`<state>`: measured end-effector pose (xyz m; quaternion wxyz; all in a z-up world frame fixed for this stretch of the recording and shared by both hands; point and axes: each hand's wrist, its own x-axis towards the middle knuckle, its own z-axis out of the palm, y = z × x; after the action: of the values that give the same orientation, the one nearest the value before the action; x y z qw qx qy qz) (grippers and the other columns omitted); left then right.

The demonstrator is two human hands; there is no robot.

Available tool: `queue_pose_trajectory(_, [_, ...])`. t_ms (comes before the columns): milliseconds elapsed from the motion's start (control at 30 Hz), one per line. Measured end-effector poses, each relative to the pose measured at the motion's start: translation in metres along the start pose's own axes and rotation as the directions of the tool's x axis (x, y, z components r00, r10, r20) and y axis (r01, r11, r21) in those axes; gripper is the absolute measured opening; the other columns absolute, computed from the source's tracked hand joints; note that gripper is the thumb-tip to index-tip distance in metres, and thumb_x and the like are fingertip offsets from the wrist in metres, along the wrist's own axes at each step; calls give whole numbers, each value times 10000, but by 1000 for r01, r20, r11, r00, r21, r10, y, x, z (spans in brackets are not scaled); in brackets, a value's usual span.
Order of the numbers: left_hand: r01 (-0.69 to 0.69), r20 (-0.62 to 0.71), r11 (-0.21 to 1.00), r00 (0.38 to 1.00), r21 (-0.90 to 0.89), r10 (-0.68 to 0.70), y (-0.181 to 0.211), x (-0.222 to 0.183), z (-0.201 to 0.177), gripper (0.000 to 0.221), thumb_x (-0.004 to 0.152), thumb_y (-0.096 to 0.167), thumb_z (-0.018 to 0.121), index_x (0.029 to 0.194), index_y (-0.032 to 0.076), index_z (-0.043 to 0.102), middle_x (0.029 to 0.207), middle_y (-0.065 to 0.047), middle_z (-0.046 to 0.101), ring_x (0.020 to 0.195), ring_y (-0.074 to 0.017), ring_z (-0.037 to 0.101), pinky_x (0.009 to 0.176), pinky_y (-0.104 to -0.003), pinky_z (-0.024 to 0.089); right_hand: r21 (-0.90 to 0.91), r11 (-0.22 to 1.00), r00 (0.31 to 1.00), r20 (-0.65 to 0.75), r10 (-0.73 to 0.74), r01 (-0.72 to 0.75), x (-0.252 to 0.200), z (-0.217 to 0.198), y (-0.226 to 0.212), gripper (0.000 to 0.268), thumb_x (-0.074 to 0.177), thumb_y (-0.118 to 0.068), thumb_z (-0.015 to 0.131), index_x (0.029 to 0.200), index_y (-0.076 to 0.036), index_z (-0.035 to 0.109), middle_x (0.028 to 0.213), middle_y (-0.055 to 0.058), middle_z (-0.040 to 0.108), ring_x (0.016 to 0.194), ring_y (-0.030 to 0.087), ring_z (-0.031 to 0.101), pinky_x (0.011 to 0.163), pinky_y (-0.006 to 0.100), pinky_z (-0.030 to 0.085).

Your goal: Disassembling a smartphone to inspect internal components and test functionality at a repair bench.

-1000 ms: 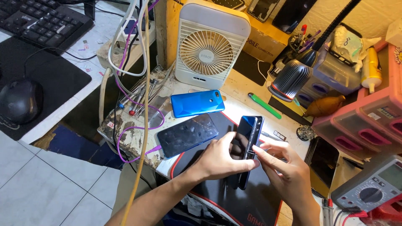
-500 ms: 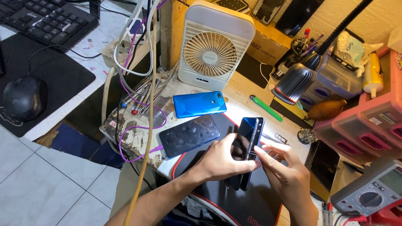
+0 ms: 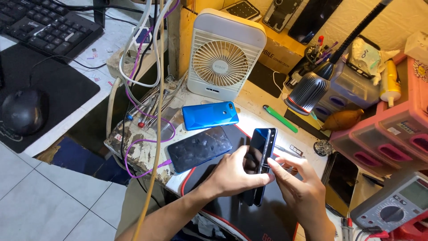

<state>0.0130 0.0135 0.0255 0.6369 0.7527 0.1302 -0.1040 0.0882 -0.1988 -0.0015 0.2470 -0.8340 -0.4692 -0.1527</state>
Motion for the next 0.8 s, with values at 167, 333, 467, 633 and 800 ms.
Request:
queue_pose_trajectory(167, [23,-20,1000,1000,14,-23,0,1,2,700,637,570,696,1203,164,628,1125,-18,786,1038,-173,766,850,-313,607,12,1000,999,-20,-26,26,0,1,0,411,898,-67,765,1276,-222,722,1198,71,673,1001,210,663,751,292,517])
queue_pose_trajectory(333, [52,-30,998,998,33,-51,0,1,2,768,623,613,671,1243,164,619,1168,-30,773,1092,-185,753,880,-337,600,48,998,997,-66,-25,29,4,3,-3,366,910,-42,756,1249,-179,737,1177,79,683,1017,193,682,773,278,528])
queue_pose_trajectory(467, [46,-42,999,998,14,-45,0,-2,1,779,626,624,666,1246,154,621,1168,-42,777,1089,-204,760,864,-339,608,47,999,998,-56,-22,25,5,2,-6,365,900,-37,761,1240,-168,742,1183,89,689,1022,188,695,802,273,553])
queue_pose_trajectory(633, [-13,-50,1000,999,-6,13,-4,-1,1,836,636,627,652,1306,129,597,1176,-76,766,1078,-240,760,860,-348,623,2,1000,1000,-26,11,-11,6,1,-7,376,873,-47,772,1236,-145,750,1176,112,696,1030,222,685,820,301,564])
queue_pose_trajectory(800, [14,-49,1000,999,-12,-15,0,-3,-2,839,624,638,651,1287,127,603,1169,-78,767,1069,-241,761,854,-351,621,0,1000,1000,-24,7,-7,6,3,-5,399,867,-50,777,1254,-139,738,1189,121,694,1039,232,684,816,303,574])
